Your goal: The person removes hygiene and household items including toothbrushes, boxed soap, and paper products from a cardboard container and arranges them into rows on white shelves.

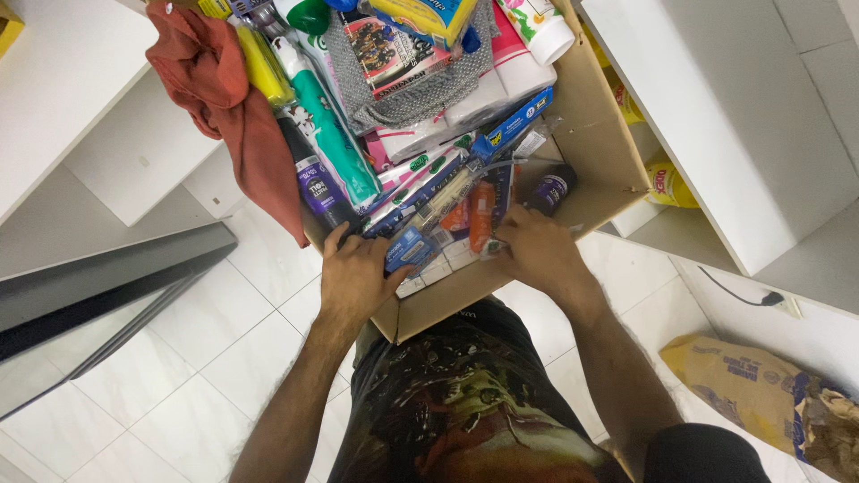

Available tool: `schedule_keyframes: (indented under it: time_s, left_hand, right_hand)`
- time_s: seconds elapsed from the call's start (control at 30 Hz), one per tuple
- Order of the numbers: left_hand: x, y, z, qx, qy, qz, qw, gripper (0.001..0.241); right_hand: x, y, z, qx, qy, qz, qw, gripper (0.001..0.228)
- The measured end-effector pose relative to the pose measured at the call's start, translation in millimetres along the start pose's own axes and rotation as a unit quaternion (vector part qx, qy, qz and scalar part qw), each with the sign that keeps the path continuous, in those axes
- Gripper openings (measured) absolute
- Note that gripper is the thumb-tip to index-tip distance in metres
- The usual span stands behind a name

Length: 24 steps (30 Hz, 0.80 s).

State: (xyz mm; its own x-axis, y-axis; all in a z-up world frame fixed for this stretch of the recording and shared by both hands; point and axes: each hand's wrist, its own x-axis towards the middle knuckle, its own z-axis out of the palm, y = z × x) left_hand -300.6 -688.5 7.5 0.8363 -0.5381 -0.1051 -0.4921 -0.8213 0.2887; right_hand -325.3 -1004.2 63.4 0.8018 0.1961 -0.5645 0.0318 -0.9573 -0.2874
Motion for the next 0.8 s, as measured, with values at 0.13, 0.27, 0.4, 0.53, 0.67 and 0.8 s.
schedule_keyframes:
  time_s: [0.13,0.27,0.4,0.53,0.67,0.8]
  left_hand:
    - [-3,13,-11,-0.097,-0.040,-0.003,0.995,0.043]
    - [2,32,-36,-0.115,-0.081,0.010,0.990,0.035]
    - [-7,29,-22,-0.097,-0.016,0.039,0.994,0.036]
    - [-12,19,-22,-0.076,0.044,0.041,0.995,0.036]
    - [8,-5,-17,0.041,0.198,0.053,0.978,0.034]
    - [38,-15,-8,0.117,0.264,0.048,0.956,0.025]
  right_hand:
    - [-8,13,2,0.017,0.003,0.029,0.999,0.029]
    - [-5,7,-6,0.048,0.024,0.034,0.998,0.026]
    - [4,25,7,0.038,0.049,0.012,0.998,0.030]
    - [16,37,11,0.038,0.083,0.026,0.995,0.034]
    - [38,45,29,-0.013,0.060,-0.075,0.995,0.046]
    - [56,38,37,-0.060,-0.012,-0.102,0.993,0.053]
